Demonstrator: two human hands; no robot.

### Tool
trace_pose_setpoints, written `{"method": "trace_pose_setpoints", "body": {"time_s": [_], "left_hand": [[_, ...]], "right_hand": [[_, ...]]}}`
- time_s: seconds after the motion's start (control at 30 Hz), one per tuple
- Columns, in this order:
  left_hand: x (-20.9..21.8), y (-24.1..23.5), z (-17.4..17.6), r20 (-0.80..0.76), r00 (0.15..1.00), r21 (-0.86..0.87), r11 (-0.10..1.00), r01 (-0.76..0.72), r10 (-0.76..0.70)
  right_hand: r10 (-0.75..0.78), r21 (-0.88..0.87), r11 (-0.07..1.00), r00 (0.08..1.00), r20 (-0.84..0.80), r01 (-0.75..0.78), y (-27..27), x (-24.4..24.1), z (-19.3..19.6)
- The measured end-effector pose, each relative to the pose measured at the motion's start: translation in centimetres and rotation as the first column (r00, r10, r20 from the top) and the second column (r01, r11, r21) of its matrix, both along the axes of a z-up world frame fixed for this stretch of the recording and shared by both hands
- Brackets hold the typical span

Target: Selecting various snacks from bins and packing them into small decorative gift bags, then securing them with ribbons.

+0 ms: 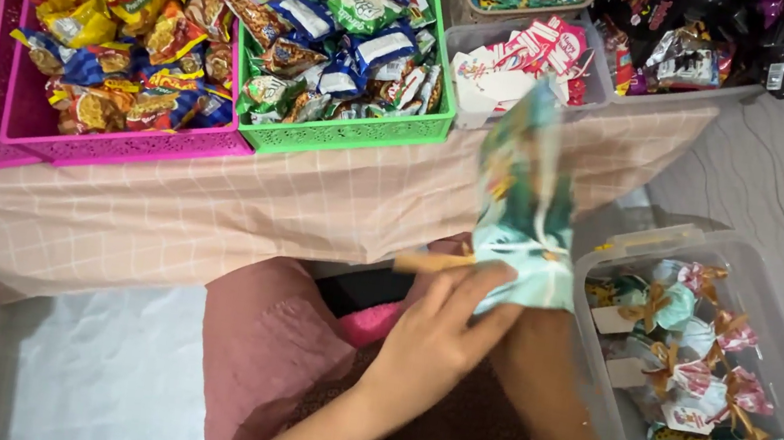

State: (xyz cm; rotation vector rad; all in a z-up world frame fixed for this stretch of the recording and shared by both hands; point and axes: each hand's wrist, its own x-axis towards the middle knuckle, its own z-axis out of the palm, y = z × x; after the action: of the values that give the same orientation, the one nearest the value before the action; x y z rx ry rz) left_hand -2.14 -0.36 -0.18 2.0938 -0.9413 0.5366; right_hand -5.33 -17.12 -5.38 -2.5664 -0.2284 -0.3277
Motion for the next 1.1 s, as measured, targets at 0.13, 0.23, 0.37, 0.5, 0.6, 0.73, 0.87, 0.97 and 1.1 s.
{"method": "trace_pose_setpoints", "body": {"time_s": [0.13,0.23,0.37,0.5,0.6,0.73,0.87,0.97,1.1], "left_hand": [[0.4,-0.4,-1.3,0.025,0.999,-0.020,0.999,-0.045,0.045],[1.1,-0.1,-2.6,-0.189,0.974,0.199,0.976,-0.088,0.126],[1.3,0.6,-2.6,-0.233,0.960,0.223,0.970,-0.101,0.153],[1.0,0.9,-0.4,-0.269,0.960,0.102,0.994,-0.044,0.070],[0.8,1.2,1.0,-0.277,0.961,0.068,0.998,0.012,0.007],[1.5,0.6,1.9,-0.254,0.967,0.097,0.995,0.002,0.022],[4.0,-0.6,1.7,-0.125,0.992,0.147,0.989,-0.006,0.025],[6.3,-1.6,1.3,-0.108,0.994,0.165,0.986,-0.009,0.027],[8.9,-3.5,0.1,-0.349,0.928,-0.083,0.991,0.108,-0.131]], "right_hand": [[0.019,-0.225,0.971,0.964,-0.264,-0.081,-0.7,-0.3,-2.1],[-0.051,-0.206,0.977,0.892,-0.448,-0.048,0.5,0.3,0.4],[-0.143,-0.063,0.990,0.927,-0.348,0.129,0.3,0.7,2.5],[-0.164,-0.100,0.978,0.973,0.164,0.181,-0.3,0.6,2.6],[-0.188,-0.042,0.979,0.959,0.209,0.201,-0.6,0.6,3.4],[-0.068,-0.123,0.989,0.995,0.077,0.077,-2.0,1.6,4.7],[0.080,-0.352,0.929,0.990,-0.115,-0.116,-4.2,3.1,6.7],[0.117,-0.402,0.901,0.984,-0.137,-0.163,-6.1,5.3,9.0],[0.045,-0.165,0.985,0.997,-0.058,-0.054,-12.8,11.7,9.5]]}}
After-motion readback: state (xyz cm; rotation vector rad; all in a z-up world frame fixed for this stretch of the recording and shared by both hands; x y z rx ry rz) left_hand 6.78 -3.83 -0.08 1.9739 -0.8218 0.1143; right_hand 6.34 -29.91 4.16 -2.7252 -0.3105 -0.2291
